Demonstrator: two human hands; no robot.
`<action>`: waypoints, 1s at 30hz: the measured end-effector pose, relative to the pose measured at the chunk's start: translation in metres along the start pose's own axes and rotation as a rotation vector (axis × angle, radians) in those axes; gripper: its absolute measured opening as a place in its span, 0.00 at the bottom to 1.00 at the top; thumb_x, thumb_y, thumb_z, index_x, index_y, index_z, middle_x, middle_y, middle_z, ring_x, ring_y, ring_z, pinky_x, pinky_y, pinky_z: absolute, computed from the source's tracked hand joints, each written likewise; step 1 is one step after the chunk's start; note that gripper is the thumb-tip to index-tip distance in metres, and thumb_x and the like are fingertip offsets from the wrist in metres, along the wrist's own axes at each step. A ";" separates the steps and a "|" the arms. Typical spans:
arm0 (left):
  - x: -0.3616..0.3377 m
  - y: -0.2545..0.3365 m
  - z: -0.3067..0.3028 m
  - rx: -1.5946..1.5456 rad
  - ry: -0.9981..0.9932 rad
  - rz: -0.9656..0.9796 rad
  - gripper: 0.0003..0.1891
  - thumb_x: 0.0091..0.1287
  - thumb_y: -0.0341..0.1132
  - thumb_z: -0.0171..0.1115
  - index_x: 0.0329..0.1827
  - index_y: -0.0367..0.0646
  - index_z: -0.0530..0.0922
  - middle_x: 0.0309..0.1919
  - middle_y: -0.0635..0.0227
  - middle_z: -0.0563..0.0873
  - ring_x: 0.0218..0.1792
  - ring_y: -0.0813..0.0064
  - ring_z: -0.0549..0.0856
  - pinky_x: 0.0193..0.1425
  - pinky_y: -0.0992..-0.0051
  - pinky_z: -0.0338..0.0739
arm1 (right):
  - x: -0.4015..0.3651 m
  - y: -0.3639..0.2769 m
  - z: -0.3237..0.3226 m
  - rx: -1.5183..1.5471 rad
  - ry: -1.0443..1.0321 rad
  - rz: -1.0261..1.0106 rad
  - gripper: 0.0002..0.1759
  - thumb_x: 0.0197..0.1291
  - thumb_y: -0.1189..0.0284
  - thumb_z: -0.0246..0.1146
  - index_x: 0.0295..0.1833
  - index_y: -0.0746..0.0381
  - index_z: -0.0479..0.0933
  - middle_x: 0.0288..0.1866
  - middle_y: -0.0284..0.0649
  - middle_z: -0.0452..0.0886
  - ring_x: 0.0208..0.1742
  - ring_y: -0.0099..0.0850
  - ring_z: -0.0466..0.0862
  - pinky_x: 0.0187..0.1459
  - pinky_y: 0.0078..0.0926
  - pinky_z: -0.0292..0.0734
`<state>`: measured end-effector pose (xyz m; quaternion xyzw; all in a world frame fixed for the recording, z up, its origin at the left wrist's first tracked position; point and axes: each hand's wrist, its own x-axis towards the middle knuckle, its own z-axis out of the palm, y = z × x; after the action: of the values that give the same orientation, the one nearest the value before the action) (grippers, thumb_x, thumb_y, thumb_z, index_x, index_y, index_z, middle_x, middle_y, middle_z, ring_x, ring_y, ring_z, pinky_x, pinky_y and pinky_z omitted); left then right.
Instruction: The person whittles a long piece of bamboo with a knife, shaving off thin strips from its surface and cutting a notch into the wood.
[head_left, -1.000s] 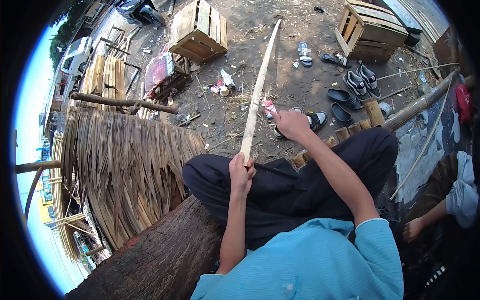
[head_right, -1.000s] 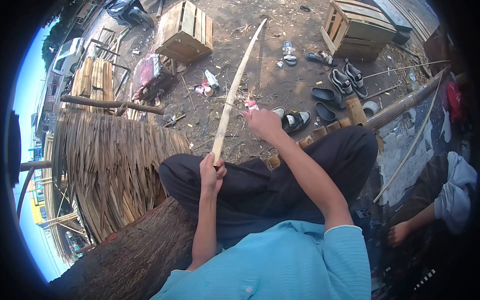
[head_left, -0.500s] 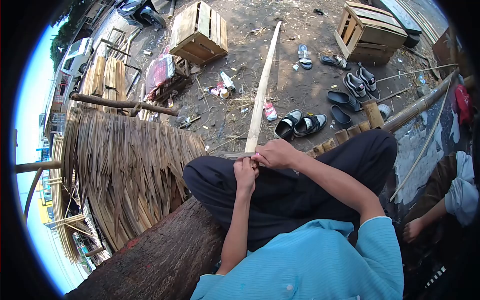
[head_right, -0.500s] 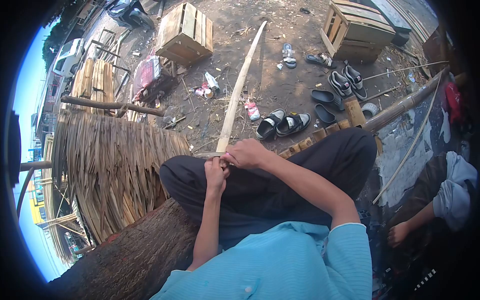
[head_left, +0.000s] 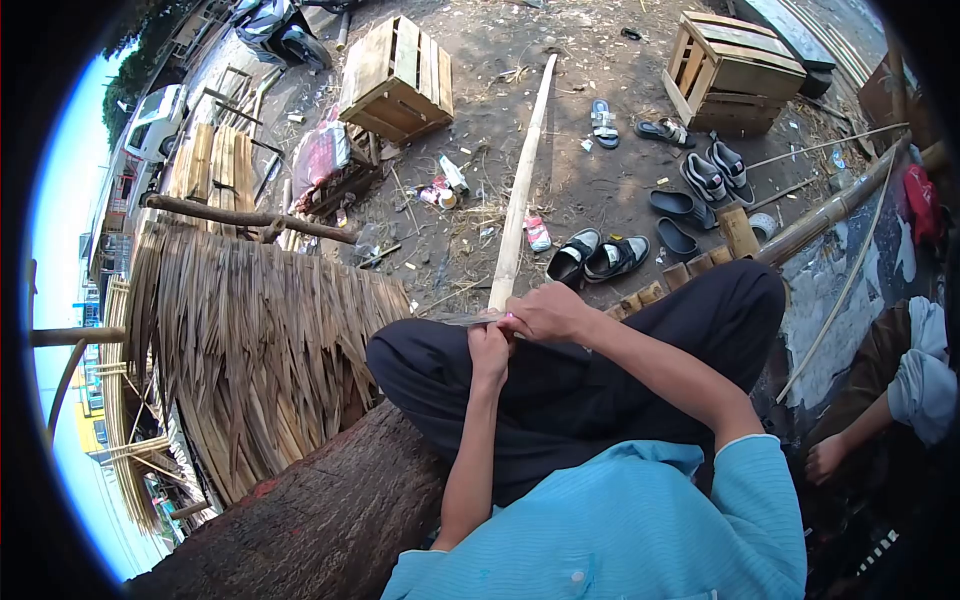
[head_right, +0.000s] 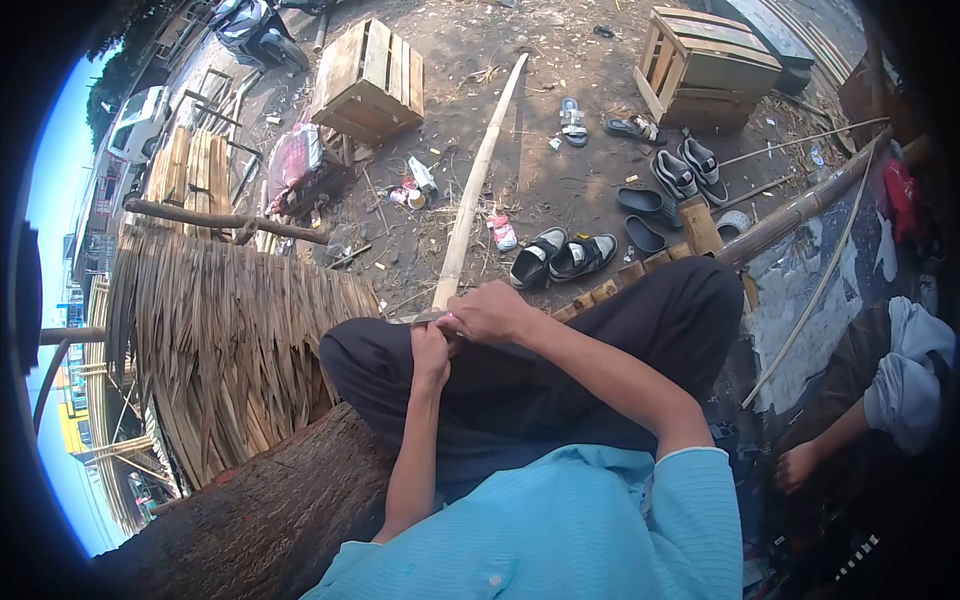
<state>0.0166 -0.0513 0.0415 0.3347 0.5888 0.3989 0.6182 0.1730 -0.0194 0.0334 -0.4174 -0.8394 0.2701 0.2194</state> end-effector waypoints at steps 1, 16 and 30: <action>0.000 0.000 -0.001 -0.011 0.020 -0.024 0.10 0.77 0.33 0.42 0.37 0.42 0.69 0.19 0.74 0.71 0.11 0.89 0.62 0.12 0.83 0.52 | 0.002 0.000 -0.003 -0.036 -0.042 0.021 0.29 0.68 0.46 0.48 0.30 0.61 0.77 0.23 0.49 0.82 0.27 0.48 0.84 0.29 0.45 0.77; 0.005 -0.018 0.003 0.203 0.058 0.092 0.11 0.76 0.36 0.47 0.33 0.43 0.69 0.19 0.75 0.71 0.14 0.89 0.65 0.15 0.84 0.57 | 0.005 0.014 -0.013 -0.028 -0.063 0.218 0.29 0.70 0.47 0.45 0.33 0.59 0.79 0.24 0.48 0.82 0.30 0.49 0.84 0.33 0.46 0.78; 0.014 -0.018 0.002 0.450 0.116 0.163 0.12 0.75 0.36 0.48 0.36 0.37 0.72 0.20 0.71 0.77 0.16 0.87 0.71 0.18 0.80 0.63 | 0.003 0.011 -0.021 -0.089 0.001 0.314 0.30 0.70 0.49 0.45 0.31 0.60 0.80 0.24 0.47 0.82 0.29 0.46 0.84 0.30 0.45 0.77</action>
<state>0.0200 -0.0474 0.0195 0.4870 0.6685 0.3246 0.4589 0.1897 -0.0057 0.0430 -0.5530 -0.7748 0.2634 0.1564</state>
